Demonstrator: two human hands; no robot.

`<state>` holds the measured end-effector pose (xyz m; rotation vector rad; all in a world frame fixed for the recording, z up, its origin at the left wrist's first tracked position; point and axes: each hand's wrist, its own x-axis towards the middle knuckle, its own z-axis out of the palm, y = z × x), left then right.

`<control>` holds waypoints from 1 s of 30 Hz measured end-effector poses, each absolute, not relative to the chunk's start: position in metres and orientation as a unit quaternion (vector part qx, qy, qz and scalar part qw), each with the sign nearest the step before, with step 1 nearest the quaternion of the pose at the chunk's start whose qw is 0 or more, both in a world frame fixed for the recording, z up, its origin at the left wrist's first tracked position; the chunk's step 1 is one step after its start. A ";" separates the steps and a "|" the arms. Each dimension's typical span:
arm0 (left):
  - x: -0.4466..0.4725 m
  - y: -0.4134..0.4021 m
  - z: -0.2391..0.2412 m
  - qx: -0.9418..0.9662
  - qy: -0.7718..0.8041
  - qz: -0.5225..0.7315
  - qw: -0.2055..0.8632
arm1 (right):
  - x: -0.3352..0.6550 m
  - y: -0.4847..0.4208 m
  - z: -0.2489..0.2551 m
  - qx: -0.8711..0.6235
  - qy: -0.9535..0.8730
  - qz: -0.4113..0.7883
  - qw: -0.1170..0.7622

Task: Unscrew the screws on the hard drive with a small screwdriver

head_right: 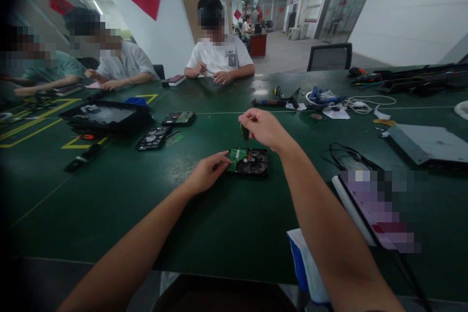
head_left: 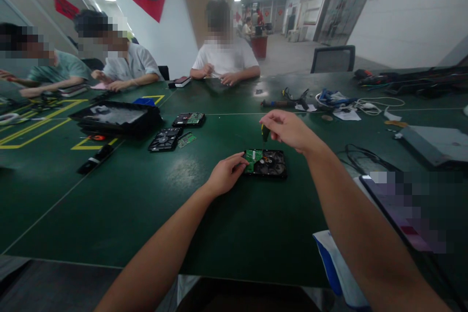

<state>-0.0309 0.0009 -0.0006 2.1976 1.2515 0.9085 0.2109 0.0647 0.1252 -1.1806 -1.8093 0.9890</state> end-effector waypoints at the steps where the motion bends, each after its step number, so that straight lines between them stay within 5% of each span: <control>1: -0.031 0.001 -0.001 0.796 0.455 0.328 0.226 | 0.211 0.064 0.126 -0.475 -0.709 0.362 0.374; 6: -0.031 0.001 0.001 0.796 0.455 0.329 0.226 | 0.209 0.064 0.127 -0.535 -0.679 0.322 0.387; 19: -0.029 0.000 0.001 0.794 0.464 0.325 0.220 | 0.204 0.066 0.121 -0.421 -0.657 0.476 0.405; 30: -0.029 0.000 0.000 0.794 0.468 0.323 0.216 | 0.209 0.064 0.126 -0.504 -0.699 0.339 0.378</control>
